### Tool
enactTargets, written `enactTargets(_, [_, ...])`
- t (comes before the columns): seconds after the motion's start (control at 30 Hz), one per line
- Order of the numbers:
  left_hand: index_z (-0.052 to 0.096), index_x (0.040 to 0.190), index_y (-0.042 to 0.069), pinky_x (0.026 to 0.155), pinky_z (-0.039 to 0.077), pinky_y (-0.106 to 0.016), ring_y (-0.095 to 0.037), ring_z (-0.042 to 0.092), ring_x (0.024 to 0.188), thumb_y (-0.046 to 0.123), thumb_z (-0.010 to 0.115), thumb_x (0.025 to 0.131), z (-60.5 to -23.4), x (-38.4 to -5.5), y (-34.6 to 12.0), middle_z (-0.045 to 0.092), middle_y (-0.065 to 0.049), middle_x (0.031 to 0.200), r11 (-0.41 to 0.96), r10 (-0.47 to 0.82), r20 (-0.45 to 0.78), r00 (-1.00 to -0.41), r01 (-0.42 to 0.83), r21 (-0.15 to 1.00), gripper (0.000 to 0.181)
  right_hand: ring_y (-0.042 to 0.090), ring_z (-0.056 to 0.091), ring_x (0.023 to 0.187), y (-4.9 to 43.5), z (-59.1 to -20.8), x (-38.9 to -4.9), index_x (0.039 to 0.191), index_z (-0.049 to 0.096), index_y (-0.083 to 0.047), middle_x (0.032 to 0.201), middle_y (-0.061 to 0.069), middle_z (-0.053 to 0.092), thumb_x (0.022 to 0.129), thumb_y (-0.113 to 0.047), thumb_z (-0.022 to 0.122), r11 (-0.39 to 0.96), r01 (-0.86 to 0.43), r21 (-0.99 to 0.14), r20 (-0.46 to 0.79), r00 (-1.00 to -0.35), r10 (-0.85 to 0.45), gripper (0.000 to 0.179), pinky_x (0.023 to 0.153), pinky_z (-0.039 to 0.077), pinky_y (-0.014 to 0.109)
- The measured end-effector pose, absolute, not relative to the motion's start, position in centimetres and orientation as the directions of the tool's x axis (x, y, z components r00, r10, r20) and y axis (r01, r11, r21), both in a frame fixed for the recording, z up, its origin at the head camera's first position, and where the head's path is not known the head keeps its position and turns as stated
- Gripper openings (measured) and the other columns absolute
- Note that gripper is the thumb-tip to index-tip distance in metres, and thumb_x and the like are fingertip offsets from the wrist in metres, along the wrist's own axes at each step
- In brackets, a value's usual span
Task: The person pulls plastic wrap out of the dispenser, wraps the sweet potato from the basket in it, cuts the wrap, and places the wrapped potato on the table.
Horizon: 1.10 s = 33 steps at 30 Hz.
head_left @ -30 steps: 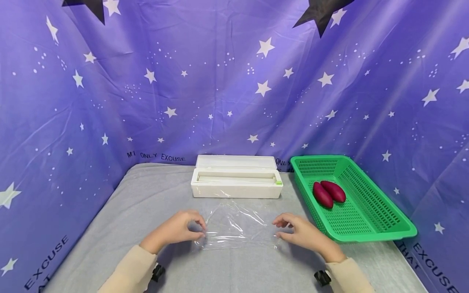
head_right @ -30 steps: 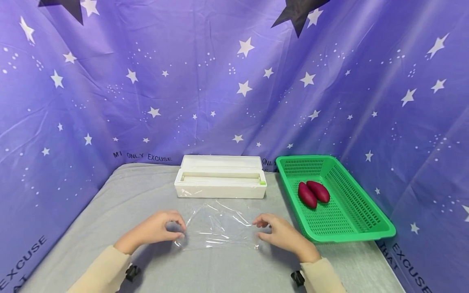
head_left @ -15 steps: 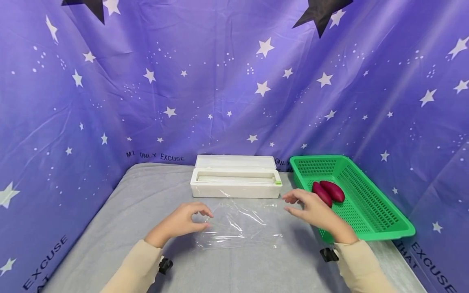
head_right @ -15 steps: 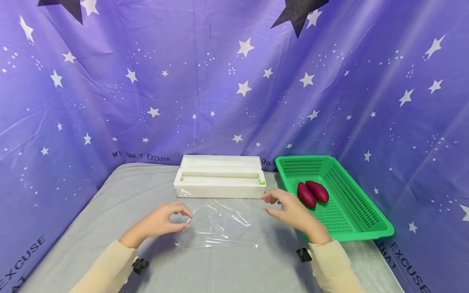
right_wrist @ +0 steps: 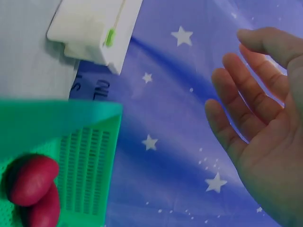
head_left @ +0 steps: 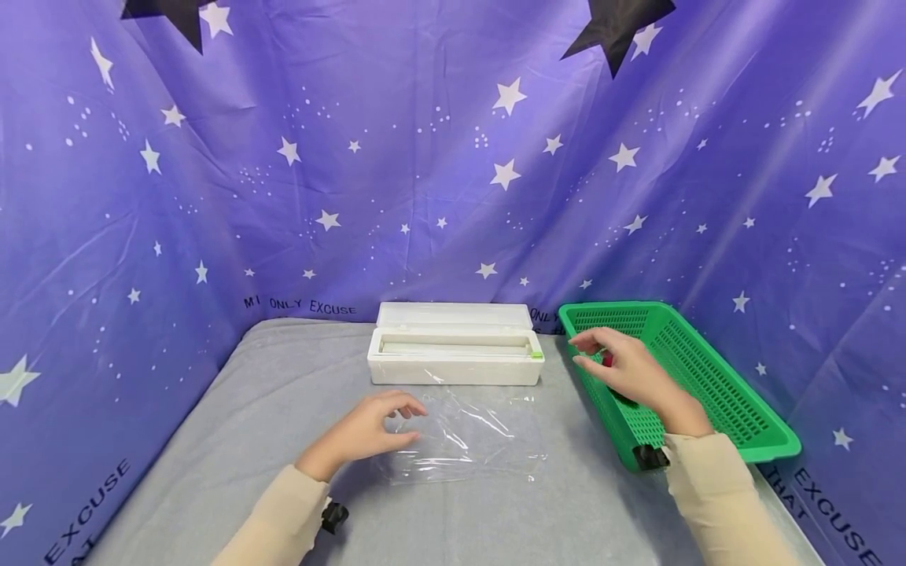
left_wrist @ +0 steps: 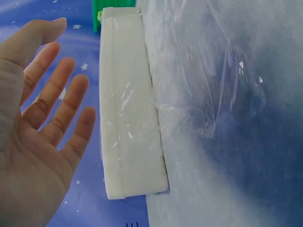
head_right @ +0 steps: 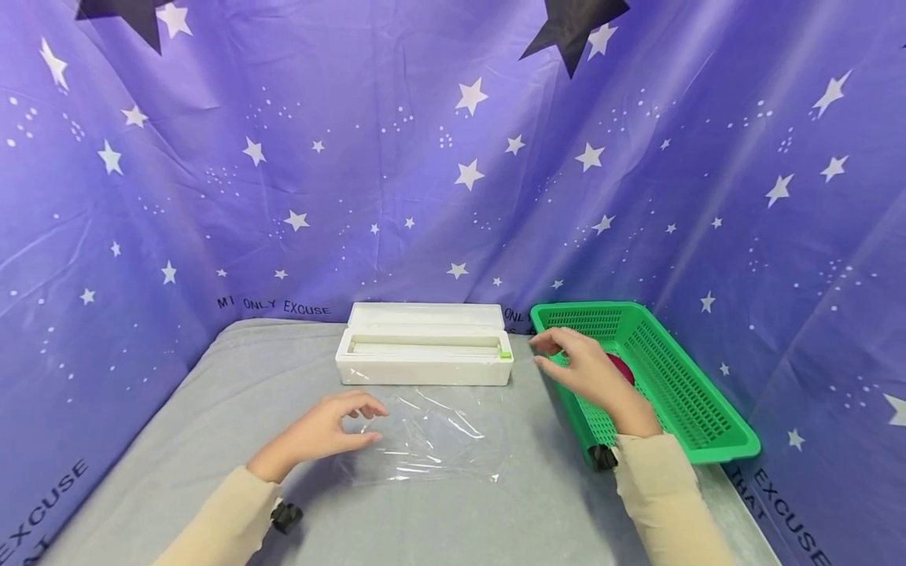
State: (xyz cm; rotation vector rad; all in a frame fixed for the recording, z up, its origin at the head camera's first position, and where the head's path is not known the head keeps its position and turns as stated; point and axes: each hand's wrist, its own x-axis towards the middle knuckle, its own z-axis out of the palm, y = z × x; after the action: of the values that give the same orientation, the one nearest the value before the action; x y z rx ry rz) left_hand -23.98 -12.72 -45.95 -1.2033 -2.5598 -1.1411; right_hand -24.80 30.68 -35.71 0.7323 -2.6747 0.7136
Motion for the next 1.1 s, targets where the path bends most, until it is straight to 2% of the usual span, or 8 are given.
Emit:
enactTargets(0.13, [0.069, 0.118, 0.016, 0.085, 0.054, -0.044, -0.017, 0.064, 0.097, 0.021, 0.081, 0.086, -46.1, -24.2, -12.2, 0.068, 0.007, 0.112, 0.400, 0.629, 0.380, -0.678, 0.701, 0.590, 0.034, 0.023, 0.064, 0.099, 31.8, -35.5, -25.8, 0.120, 0.066, -0.008, 0.110, 0.009, 0.068, 0.097, -0.013, 0.068, 0.770, -0.478, -0.423, 0.345, -0.870, -0.351, 0.024, 0.081, 0.055, 0.045])
enactTargets(0.3, [0.069, 0.117, 0.014, 0.086, 0.054, -0.041, -0.018, 0.064, 0.096, 0.021, 0.081, 0.086, -46.0, -24.4, -11.8, 0.069, 0.004, 0.112, 0.392, 0.622, 0.386, -0.681, 0.698, 0.599, 0.034, 0.026, 0.062, 0.103, 33.5, -35.5, -26.9, 0.123, 0.065, -0.007, 0.114, 0.010, 0.067, 0.098, -0.018, 0.068, 0.766, -0.407, -0.497, 0.293, -0.910, -0.293, 0.028, 0.089, 0.052, 0.050])
enactTargets(0.53, [0.070, 0.115, 0.016, 0.082, 0.055, -0.042, -0.021, 0.065, 0.093, 0.019, 0.082, 0.085, -46.2, -24.6, -11.7, 0.068, 0.010, 0.110, 0.375, 0.605, 0.413, -0.681, 0.701, 0.606, 0.032, 0.030, 0.060, 0.107, 35.8, -35.9, -28.6, 0.129, 0.061, -0.003, 0.118, 0.015, 0.064, 0.098, -0.023, 0.067, 0.792, -0.335, -0.511, 0.229, -0.941, -0.250, 0.037, 0.089, 0.051, 0.046])
enactTargets(0.73, [0.069, 0.116, 0.013, 0.082, 0.055, -0.045, -0.022, 0.065, 0.094, 0.020, 0.081, 0.085, -46.4, -24.7, -11.6, 0.069, 0.005, 0.112, 0.359, 0.606, 0.416, -0.678, 0.700, 0.617, 0.034, 0.035, 0.058, 0.109, 37.6, -37.2, -29.8, 0.131, 0.059, -0.001, 0.120, 0.021, 0.063, 0.098, -0.026, 0.067, 0.804, -0.266, -0.532, 0.158, -0.964, -0.214, 0.042, 0.088, 0.049, 0.053])
enactTargets(0.93, [0.069, 0.118, 0.016, 0.083, 0.055, -0.045, -0.022, 0.065, 0.096, 0.022, 0.081, 0.086, -46.3, -25.0, -11.0, 0.068, 0.010, 0.111, 0.355, 0.604, 0.392, -0.694, 0.675, 0.647, 0.035, 0.041, 0.058, 0.112, 38.8, -38.3, -30.6, 0.130, 0.057, 0.004, 0.124, 0.026, 0.061, 0.097, -0.024, 0.067, 0.793, -0.213, -0.571, 0.087, -0.976, -0.200, 0.045, 0.092, 0.049, 0.056])
enactTargets(1.1, [0.069, 0.119, 0.015, 0.084, 0.055, -0.046, -0.022, 0.065, 0.097, 0.020, 0.081, 0.086, -46.1, -25.5, -10.1, 0.067, 0.011, 0.111, 0.345, 0.620, 0.385, -0.684, 0.678, 0.649, 0.036, 0.045, 0.056, 0.113, 39.8, -39.1, -31.1, 0.132, 0.054, 0.006, 0.124, 0.028, 0.060, 0.097, -0.026, 0.067, 0.797, -0.165, -0.581, 0.017, -0.982, -0.190, 0.050, 0.093, 0.046, 0.061])
